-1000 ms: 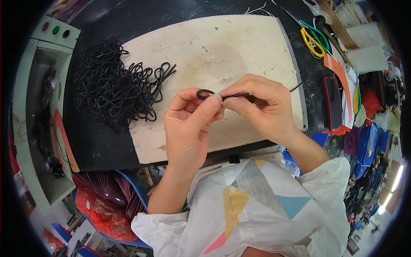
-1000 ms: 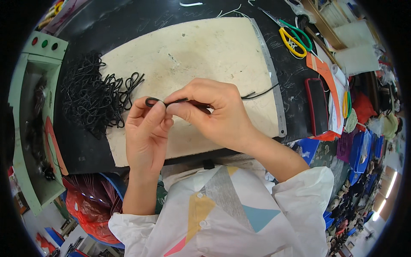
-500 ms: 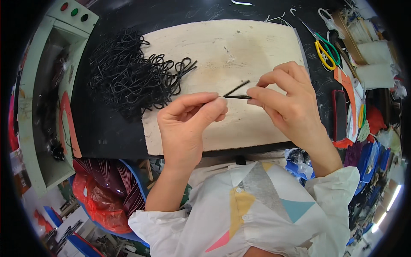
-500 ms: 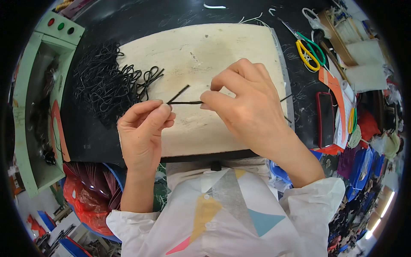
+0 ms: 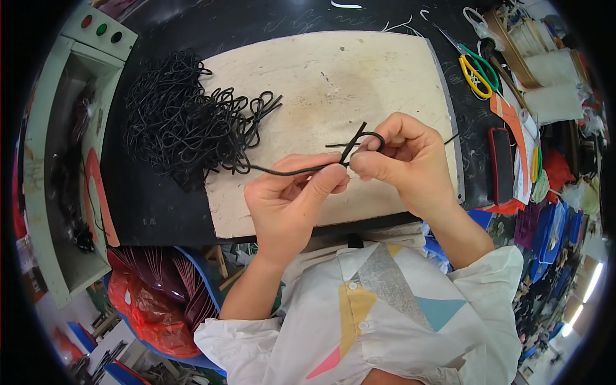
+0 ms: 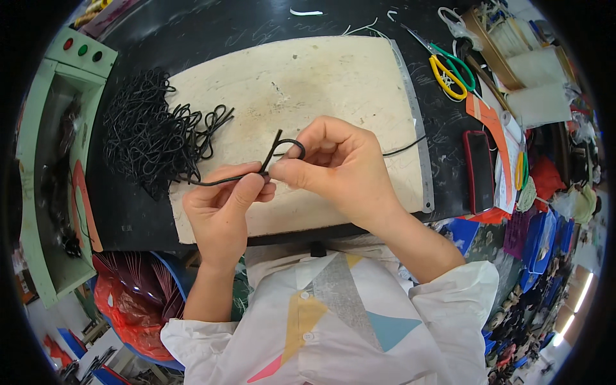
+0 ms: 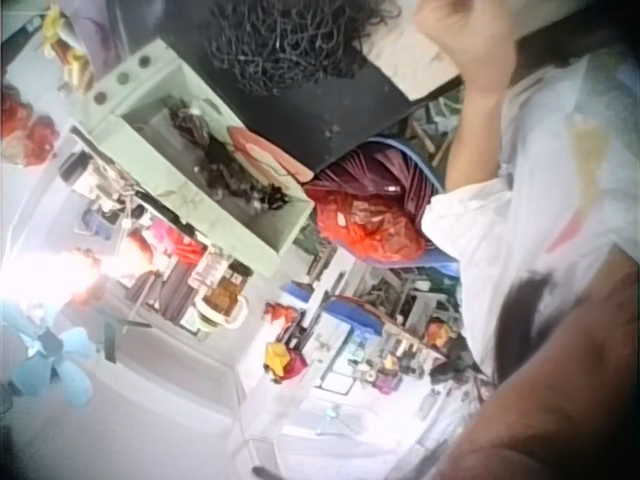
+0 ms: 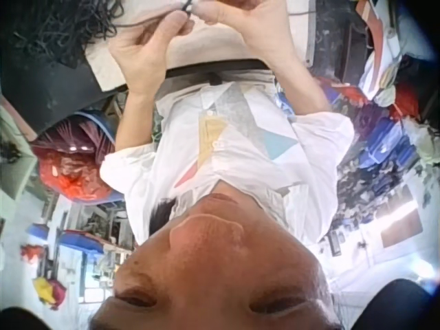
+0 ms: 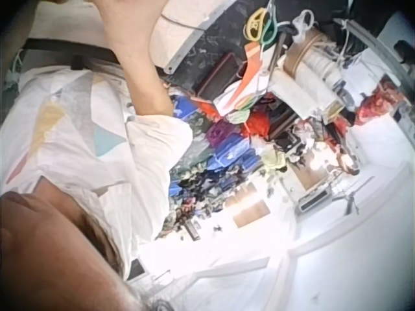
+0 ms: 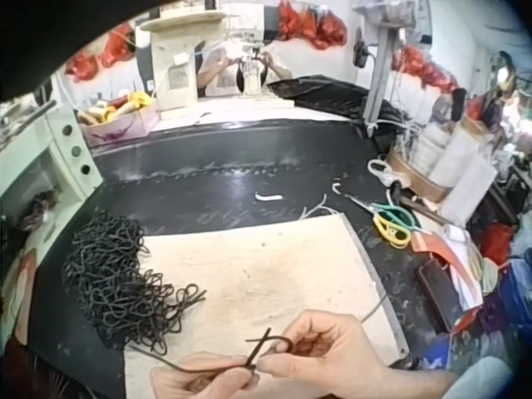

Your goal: Tying knots in black cords or laces repeatedly.

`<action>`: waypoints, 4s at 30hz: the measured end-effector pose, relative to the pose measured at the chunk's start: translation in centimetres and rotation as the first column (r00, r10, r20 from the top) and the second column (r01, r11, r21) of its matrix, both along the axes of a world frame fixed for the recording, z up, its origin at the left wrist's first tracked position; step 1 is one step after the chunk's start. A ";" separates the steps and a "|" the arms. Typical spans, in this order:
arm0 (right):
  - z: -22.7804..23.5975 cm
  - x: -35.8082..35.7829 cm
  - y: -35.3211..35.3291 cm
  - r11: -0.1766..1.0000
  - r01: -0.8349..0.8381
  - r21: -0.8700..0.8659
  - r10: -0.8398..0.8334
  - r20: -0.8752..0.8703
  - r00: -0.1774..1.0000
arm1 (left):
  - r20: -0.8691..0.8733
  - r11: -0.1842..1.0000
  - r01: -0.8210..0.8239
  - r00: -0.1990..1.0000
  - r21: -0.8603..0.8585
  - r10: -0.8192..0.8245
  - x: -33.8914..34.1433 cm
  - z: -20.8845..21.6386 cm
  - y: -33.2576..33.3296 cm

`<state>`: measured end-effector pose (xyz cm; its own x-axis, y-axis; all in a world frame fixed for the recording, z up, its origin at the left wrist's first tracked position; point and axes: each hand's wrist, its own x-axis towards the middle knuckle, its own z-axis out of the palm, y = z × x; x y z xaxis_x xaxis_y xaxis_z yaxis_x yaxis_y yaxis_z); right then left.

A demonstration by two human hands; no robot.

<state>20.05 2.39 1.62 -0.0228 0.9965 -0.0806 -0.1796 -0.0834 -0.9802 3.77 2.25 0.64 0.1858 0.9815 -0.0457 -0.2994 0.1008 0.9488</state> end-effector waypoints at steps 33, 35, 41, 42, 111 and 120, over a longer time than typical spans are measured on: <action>-2.1 -1.1 -2.2 0.610 -0.339 0.716 -0.468 0.671 0.576 | -0.127 0.999 -0.035 0.991 0.025 0.038 -0.4 -2.2 -1.7; -0.8 -1.0 -1.6 0.840 -0.221 0.495 -0.246 0.711 0.658 | -0.062 0.991 0.121 0.990 -0.063 -0.124 -1.3 -2.3 -1.9; -1.3 -0.6 -2.1 0.955 -0.223 -0.194 0.199 -0.136 0.970 | 0.043 0.961 0.253 0.967 -0.110 -0.250 -1.3 -2.1 -2.0; -1.3 -0.8 -2.3 0.951 -0.217 -0.221 0.167 -0.227 0.960 | 0.044 0.957 0.236 0.972 -0.166 -0.232 -1.4 -1.8 -2.1; -1.4 0.0 -2.3 0.976 -0.152 0.156 0.105 0.275 0.956 | 0.196 0.829 0.225 0.970 -0.512 -0.143 -1.6 -0.9 -1.9; -0.9 0.2 -2.3 0.966 -0.110 -0.233 0.116 0.015 0.993 | 0.114 0.874 0.135 0.989 -0.468 -0.092 -1.3 -1.2 -2.3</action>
<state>20.24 0.05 0.71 -0.1285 0.9417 -0.3110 -0.1282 -0.3267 -0.9364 2.46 -0.03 -0.56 0.3188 0.8186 -0.4778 -0.3363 0.5690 0.7504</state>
